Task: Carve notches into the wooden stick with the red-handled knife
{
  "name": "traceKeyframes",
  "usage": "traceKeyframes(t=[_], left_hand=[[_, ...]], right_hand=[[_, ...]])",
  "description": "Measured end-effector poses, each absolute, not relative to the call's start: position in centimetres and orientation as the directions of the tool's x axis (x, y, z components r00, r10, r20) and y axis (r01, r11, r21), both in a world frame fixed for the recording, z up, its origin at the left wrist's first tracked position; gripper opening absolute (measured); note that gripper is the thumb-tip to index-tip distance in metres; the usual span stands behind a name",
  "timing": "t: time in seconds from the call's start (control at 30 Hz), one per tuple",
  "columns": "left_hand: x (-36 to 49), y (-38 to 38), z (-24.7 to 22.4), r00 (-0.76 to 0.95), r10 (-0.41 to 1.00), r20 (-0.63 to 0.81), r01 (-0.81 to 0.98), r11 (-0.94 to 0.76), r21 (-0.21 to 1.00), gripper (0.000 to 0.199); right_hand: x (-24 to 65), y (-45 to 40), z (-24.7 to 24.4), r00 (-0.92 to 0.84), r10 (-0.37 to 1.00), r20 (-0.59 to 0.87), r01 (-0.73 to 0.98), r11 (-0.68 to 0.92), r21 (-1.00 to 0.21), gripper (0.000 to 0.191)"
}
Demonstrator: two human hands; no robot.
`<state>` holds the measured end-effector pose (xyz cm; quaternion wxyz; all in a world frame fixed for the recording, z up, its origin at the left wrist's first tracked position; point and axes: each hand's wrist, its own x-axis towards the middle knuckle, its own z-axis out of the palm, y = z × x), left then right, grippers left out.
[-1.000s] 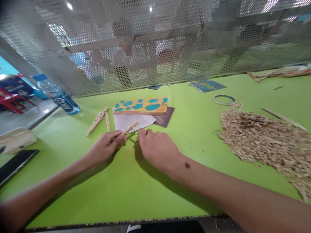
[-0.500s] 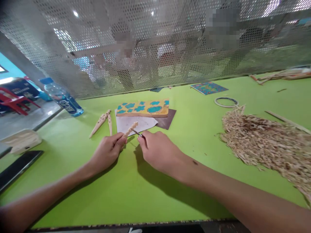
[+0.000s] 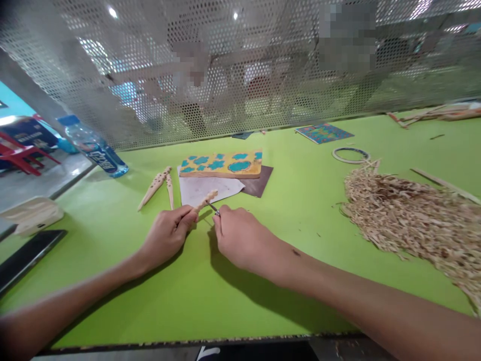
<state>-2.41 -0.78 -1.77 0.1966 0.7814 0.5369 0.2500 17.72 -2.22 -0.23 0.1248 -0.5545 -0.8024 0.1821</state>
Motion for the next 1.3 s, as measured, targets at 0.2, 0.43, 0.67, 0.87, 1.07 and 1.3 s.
traceKeyframes(t=[0.2, 0.43, 0.67, 0.87, 1.07, 1.3], left_hand=[[-2.3, -0.8, -2.0, 0.294, 0.929, 0.226, 0.731, -0.371, 0.573, 0.033], [-2.1, -0.7, -2.0, 0.262, 0.936, 0.234, 0.731, -0.351, 0.585, 0.032], [-2.1, -0.9, -1.9, 0.277, 0.93, 0.242, 0.746, -0.367, 0.555, 0.03], [-2.1, -0.9, -2.0, 0.296, 0.92, 0.255, 0.754, -0.389, 0.529, 0.03], [-2.0, -1.0, -2.0, 0.305, 0.928, 0.215, 0.78, -0.373, 0.503, 0.032], [-1.8, -1.0, -1.6, 0.298, 0.942, 0.156, 0.799, -0.335, 0.498, 0.035]], right_hand=[[18.6, -1.9, 0.2, -0.331, 0.944, -0.006, 0.75, 0.259, -0.608, 0.034], [18.6, -2.3, 0.1, -0.313, 0.945, 0.095, 0.801, 0.317, -0.509, 0.03], [18.3, -2.5, 0.2, -0.295, 0.954, 0.046, 0.75, 0.261, -0.608, 0.029], [17.8, -2.4, -0.1, -0.295, 0.955, 0.011, 0.669, 0.215, -0.712, 0.032], [17.2, -2.9, 0.0, -0.319, 0.947, 0.019, 0.797, 0.279, -0.535, 0.031], [17.3, -3.4, 0.1, -0.383, 0.923, 0.027, 0.923, 0.384, -0.03, 0.031]])
